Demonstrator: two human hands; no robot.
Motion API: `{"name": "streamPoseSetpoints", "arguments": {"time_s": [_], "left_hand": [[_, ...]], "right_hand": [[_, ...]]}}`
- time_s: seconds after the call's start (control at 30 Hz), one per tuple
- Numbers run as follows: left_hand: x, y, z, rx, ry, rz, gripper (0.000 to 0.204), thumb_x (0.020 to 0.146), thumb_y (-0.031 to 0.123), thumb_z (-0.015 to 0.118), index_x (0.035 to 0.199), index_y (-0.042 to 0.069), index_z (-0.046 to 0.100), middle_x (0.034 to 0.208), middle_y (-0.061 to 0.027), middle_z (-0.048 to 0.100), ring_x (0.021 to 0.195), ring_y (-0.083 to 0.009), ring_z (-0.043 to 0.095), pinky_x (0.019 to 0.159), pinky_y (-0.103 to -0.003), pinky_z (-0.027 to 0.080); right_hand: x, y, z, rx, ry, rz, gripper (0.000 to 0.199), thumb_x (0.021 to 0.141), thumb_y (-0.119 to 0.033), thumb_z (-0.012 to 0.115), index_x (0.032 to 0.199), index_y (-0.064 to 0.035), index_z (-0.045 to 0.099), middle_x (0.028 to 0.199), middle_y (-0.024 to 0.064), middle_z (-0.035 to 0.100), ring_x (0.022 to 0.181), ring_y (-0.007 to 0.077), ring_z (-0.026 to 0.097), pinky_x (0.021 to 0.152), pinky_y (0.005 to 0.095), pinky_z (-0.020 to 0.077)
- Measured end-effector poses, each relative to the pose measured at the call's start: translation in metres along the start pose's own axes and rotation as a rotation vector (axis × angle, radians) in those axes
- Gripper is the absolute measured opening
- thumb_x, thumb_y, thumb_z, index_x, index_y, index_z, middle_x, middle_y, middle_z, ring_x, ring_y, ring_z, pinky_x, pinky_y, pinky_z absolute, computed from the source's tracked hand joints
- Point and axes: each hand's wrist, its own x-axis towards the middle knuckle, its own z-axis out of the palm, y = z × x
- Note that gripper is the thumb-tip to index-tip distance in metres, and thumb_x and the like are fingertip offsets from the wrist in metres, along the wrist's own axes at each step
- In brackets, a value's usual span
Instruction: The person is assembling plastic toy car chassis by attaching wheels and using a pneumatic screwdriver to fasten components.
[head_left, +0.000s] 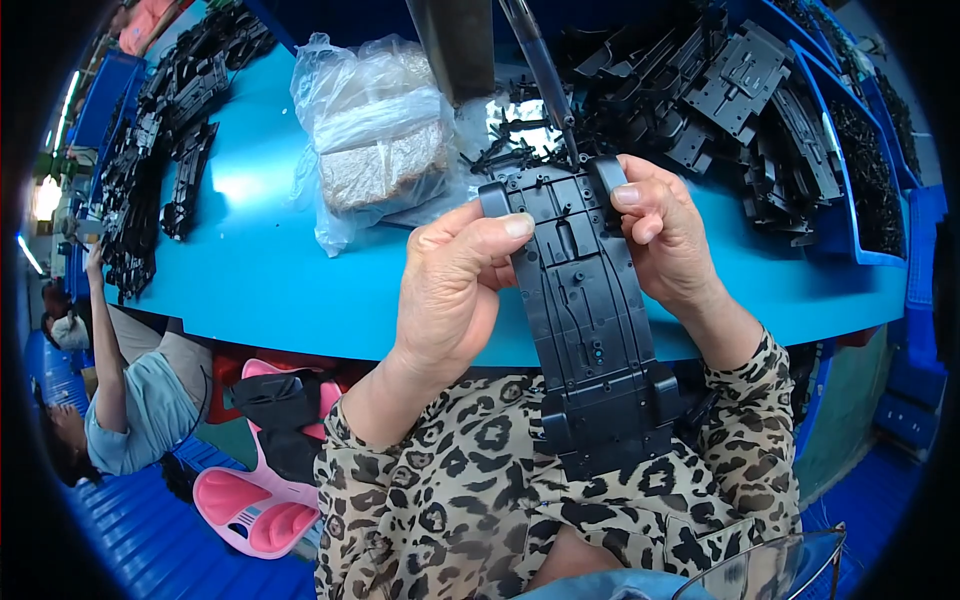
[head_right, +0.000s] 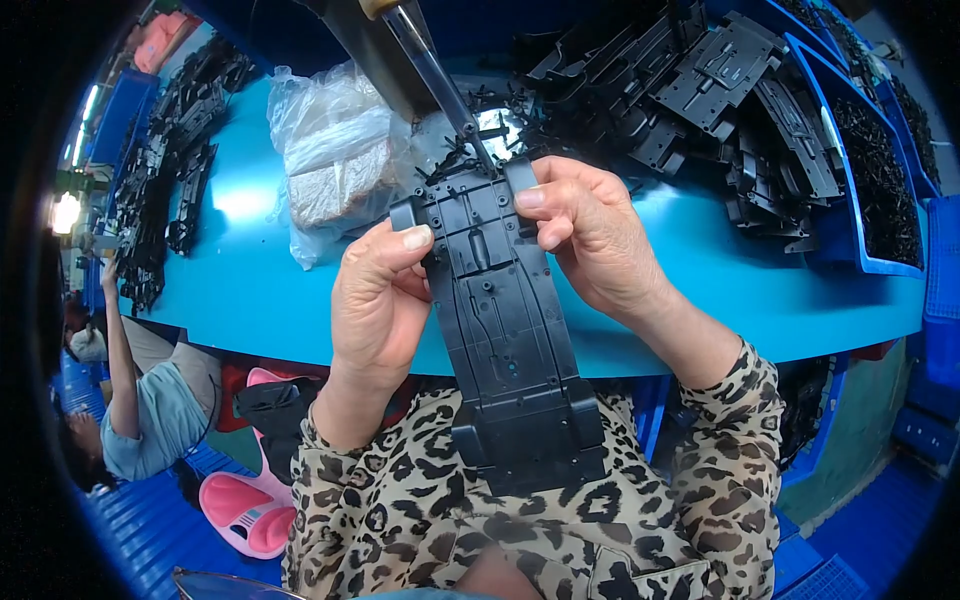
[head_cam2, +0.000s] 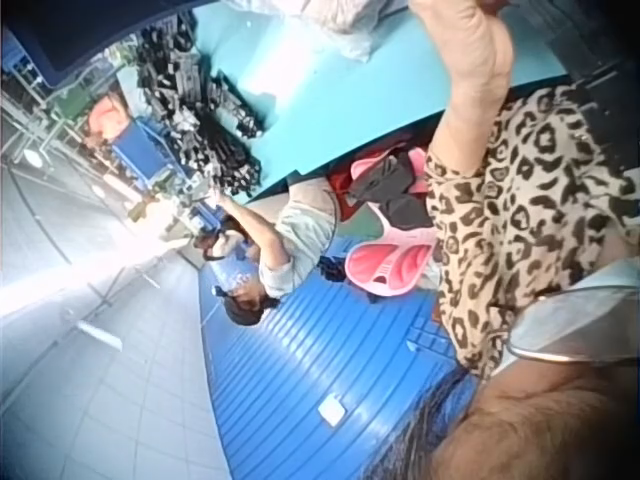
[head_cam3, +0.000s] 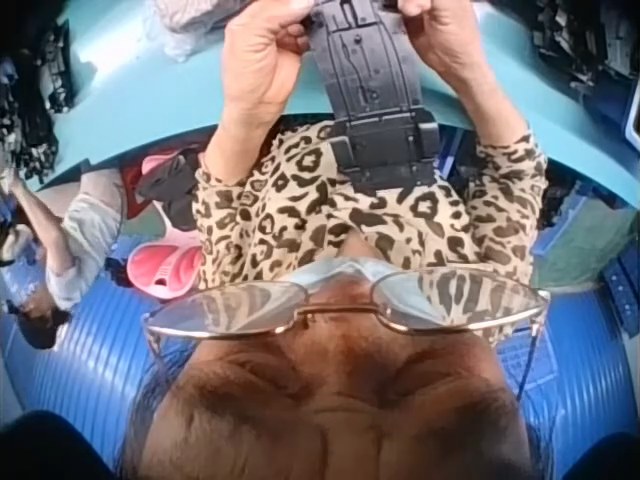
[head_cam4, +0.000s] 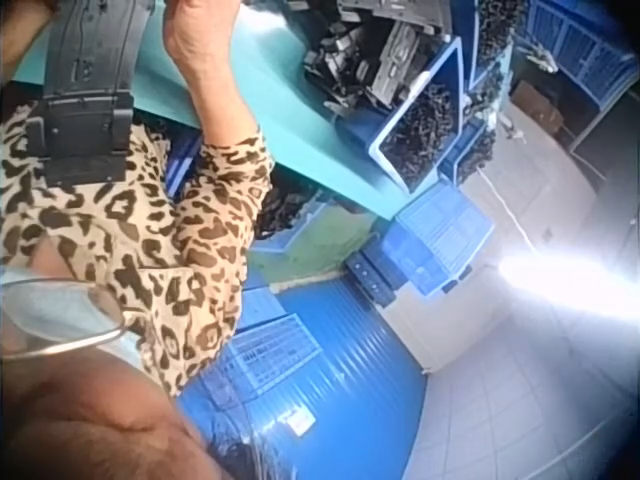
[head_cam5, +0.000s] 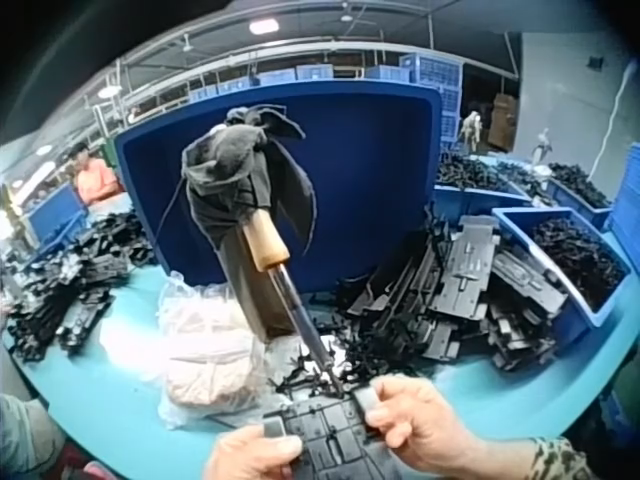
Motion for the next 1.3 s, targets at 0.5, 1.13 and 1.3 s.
{"name": "streamPoseSetpoints", "arguments": {"time_s": [0.5, 1.13, 1.3], "left_hand": [[0.005, 0.004, -0.004, 0.017, 0.041, 0.001, 0.006, 0.075, 0.007, 0.053, 0.074, 0.001, 0.053, 0.073, -0.0066, 0.058, 0.061, -0.0096, 0.055, 0.054, -0.022, 0.045], [0.020, 0.003, -0.018, -0.034, -0.042, -0.012, 0.012, 0.077, 0.010, 0.052, 0.076, -0.002, 0.055, 0.070, -0.0066, 0.058, 0.060, -0.0112, 0.055, 0.055, -0.024, 0.047], [0.024, 0.007, -0.015, -0.063, -0.008, -0.028, 0.010, 0.076, 0.010, 0.053, 0.076, 0.000, 0.056, 0.070, -0.0054, 0.057, 0.059, -0.0104, 0.054, 0.055, -0.024, 0.046]], "right_hand": [[0.006, -0.004, -0.002, -0.116, 0.009, 0.075, 0.016, 0.076, -0.020, 0.054, 0.073, -0.0037, 0.052, 0.051, -0.0030, 0.048, 0.043, 0.0066, 0.049, 0.037, 0.0187, 0.0377], [0.016, -0.008, -0.010, 0.042, 0.004, 0.221, 0.020, 0.074, -0.009, 0.056, 0.058, -0.0096, 0.046, 0.049, -0.0052, 0.043, 0.036, 0.0057, 0.038, 0.034, 0.0163, 0.0270], [0.018, -0.010, -0.008, 0.072, 0.018, 0.216, 0.016, 0.075, -0.010, 0.057, 0.061, -0.0084, 0.049, 0.050, -0.0045, 0.043, 0.037, 0.0064, 0.040, 0.034, 0.0171, 0.0268]]}}
